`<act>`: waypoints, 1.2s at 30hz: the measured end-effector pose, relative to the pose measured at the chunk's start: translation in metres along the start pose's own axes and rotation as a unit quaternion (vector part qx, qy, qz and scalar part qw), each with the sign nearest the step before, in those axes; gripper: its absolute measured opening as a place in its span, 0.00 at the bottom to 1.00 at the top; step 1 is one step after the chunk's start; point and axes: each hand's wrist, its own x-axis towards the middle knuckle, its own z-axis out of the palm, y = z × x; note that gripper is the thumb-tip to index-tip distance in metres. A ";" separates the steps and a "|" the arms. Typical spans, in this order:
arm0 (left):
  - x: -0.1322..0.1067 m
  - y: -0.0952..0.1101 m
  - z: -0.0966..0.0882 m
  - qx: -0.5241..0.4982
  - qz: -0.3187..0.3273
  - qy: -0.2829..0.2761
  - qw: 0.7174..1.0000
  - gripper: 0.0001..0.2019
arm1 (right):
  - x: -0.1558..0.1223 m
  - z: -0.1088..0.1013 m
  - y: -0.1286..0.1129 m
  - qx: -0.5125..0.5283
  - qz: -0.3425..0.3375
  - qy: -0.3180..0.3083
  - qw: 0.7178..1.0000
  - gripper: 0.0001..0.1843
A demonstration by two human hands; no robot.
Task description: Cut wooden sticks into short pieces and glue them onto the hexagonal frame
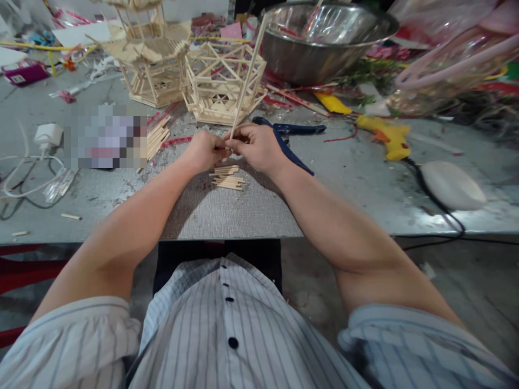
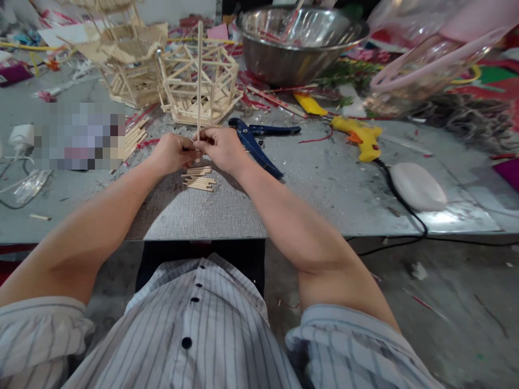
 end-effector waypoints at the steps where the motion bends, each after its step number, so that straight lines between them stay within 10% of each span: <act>1: 0.000 0.000 0.000 0.004 0.001 0.000 1.000 0.15 | -0.001 0.001 -0.002 -0.008 -0.003 -0.001 1.000 0.04; 22: 0.004 -0.006 -0.001 0.007 0.046 0.023 0.999 0.11 | -0.006 0.002 -0.015 -0.062 -0.010 0.013 0.998 0.08; 36: -0.003 0.000 -0.001 -0.072 0.033 0.009 0.997 0.07 | -0.001 -0.004 -0.010 0.093 0.094 0.024 0.991 0.13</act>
